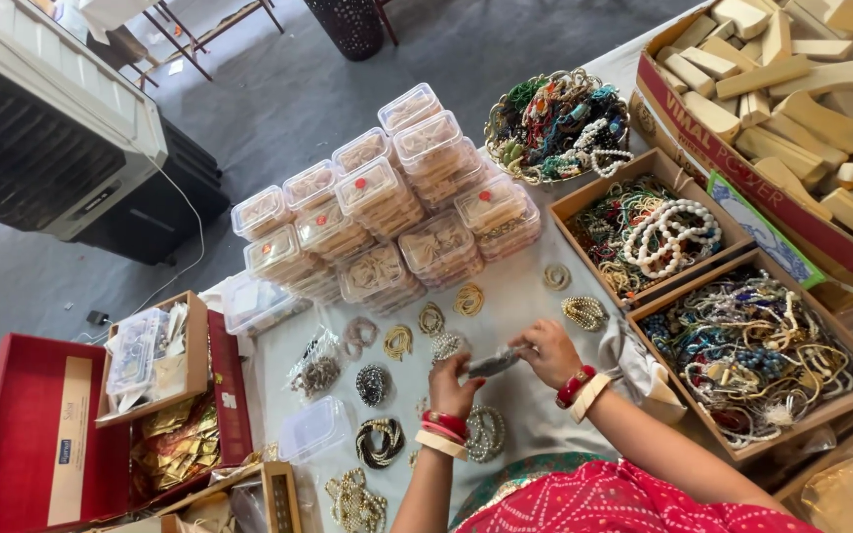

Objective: The person sorts through various necklaces and bracelets laid out on a table. They pick up individual pieces, place them into small clear plastic bags, and then put the bags into a cardboard box. The person handles multiple types of jewelry, including beaded and metallic necklaces.

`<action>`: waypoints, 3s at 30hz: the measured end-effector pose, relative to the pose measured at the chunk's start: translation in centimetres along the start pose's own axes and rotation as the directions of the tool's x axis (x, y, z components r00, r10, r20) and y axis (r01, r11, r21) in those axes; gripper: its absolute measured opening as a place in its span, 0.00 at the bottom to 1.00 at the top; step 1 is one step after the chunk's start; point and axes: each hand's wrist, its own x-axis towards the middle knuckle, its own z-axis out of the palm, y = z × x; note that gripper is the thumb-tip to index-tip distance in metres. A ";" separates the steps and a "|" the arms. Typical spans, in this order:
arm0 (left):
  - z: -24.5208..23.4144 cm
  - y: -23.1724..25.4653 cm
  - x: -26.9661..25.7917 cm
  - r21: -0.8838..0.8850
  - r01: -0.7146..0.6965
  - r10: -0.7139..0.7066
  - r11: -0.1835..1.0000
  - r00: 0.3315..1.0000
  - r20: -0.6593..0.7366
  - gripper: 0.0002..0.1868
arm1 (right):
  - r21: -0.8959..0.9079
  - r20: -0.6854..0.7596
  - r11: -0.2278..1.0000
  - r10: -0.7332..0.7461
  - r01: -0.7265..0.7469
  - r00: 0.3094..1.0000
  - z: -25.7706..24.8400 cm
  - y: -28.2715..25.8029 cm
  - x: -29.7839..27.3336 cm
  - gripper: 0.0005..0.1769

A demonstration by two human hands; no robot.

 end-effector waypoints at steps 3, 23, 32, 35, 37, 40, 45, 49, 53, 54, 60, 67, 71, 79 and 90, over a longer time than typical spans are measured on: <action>-1.5 5.6 -1.4 0.329 0.041 -0.003 0.944 0.993 -0.115 0.16 | -0.007 -0.027 0.999 -0.051 0.051 0.998 -2.0 -2.5 0.3 0.10; -6.5 -12.6 3.7 -0.714 0.059 -0.276 0.698 0.942 -0.192 0.20 | 0.566 0.523 0.411 0.491 -0.714 0.697 1.4 3.9 0.6 0.29; -21.5 -17.7 6.0 -0.495 0.034 -0.404 0.868 0.629 -0.664 0.22 | 0.641 0.426 0.396 0.529 -0.658 0.734 0.3 6.1 0.5 0.23; -23.2 -19.5 6.6 -0.491 0.061 -0.403 0.869 0.663 -0.630 0.20 | 0.646 0.430 0.388 0.527 -0.658 0.733 0.6 6.4 0.4 0.23; -23.4 -20.2 7.1 -0.502 0.095 -0.420 0.859 0.692 -0.587 0.19 | 0.648 0.427 0.384 0.532 -0.658 0.731 0.5 6.6 0.3 0.23; -23.9 -20.4 8.1 -0.555 0.048 -0.422 0.831 0.705 -0.570 0.20 | 0.654 0.438 0.356 0.542 -0.667 0.718 0.4 6.7 0.3 0.22; -25.8 -21.2 10.8 -0.724 -0.090 -0.508 0.684 0.654 -0.561 0.14 | 0.669 0.419 0.340 0.562 -0.661 0.713 0.6 7.7 0.3 0.22; -26.3 -22.8 14.1 -0.731 -0.097 -0.548 0.676 0.597 -0.586 0.13 | 0.668 0.404 0.344 0.578 -0.660 0.709 1.8 9.7 0.1 0.22; -26.2 -24.4 17.2 -0.714 -0.047 -0.571 0.698 0.566 -0.595 0.14 | 0.656 0.392 0.329 0.620 -0.679 0.680 1.4 9.7 0.4 0.23; -26.4 -24.7 17.8 -0.684 0.018 -0.575 0.729 0.560 -0.597 0.16 | 0.643 0.393 0.326 0.636 -0.692 0.665 1.1 9.2 0.6 0.23; -27.1 -20.8 17.0 0.199 0.566 -0.137 0.800 0.495 -0.858 0.20 | 0.624 0.331 0.397 0.646 -0.673 0.688 1.3 10.8 0.6 0.22; -23.1 -12.7 14.9 0.137 0.161 0.044 0.977 0.478 -0.877 0.14 | 0.630 0.246 0.467 0.638 -0.620 0.730 2.6 12.1 0.1 0.21; -15.5 -9.4 11.7 0.171 -0.013 0.142 0.985 0.622 -0.770 0.13 | 0.626 0.225 0.542 0.562 -0.560 0.796 2.3 10.6 -0.3 0.18; -2.1 -4.6 2.2 -0.040 -0.206 0.157 0.978 0.846 -0.510 0.06 | 0.676 0.063 0.651 0.415 -0.345 0.908 -0.6 6.5 -1.1 0.11; 3.3 -8.5 0.1 -0.507 -0.299 0.136 0.808 0.933 -0.334 0.06 | 0.147 -0.664 0.899 0.400 -0.413 0.632 -23.2 3.1 -11.6 0.06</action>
